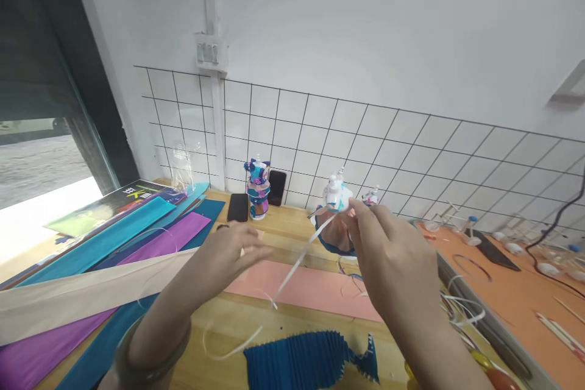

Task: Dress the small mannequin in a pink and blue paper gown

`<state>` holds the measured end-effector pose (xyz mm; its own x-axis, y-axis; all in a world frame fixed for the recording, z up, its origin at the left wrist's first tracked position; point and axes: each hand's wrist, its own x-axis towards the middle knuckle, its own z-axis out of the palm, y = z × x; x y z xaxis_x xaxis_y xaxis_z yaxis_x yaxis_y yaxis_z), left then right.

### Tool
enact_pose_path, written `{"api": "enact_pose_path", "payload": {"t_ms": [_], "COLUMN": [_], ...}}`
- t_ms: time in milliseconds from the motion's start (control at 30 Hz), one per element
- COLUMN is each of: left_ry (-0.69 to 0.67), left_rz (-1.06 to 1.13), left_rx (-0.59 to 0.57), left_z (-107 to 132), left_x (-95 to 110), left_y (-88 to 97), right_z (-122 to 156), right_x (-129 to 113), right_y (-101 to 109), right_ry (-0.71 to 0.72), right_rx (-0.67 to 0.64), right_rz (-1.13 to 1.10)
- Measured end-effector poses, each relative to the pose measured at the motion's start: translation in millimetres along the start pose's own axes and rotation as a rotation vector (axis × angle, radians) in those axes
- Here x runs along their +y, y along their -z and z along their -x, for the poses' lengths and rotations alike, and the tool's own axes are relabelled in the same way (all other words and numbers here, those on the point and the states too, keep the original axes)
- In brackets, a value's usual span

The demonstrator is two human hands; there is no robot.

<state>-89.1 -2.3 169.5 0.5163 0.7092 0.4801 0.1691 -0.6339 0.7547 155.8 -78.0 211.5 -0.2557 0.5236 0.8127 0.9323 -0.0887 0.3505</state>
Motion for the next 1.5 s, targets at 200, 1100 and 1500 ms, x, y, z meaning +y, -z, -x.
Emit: {"api": "enact_pose_path", "payload": {"t_ms": [200,1100,1500], "left_ry": [-0.035,-0.115,-0.049], "left_rz": [-0.222,-0.01,-0.092], "left_rx": [0.316,0.309,0.452], "left_z": [-19,-21,-19], "left_x": [-10,-3,-7], "left_y": [-25.9,-51.7,-52.7], "right_z": [1,-15,-14], "right_x": [-24,-69,-75], "right_y": [9,-6,-6], "right_ry": [0.058,0.084,0.015], "right_rx": [0.003,-0.007,-0.097], "right_rz": [-0.194,-0.285,-0.414]}}
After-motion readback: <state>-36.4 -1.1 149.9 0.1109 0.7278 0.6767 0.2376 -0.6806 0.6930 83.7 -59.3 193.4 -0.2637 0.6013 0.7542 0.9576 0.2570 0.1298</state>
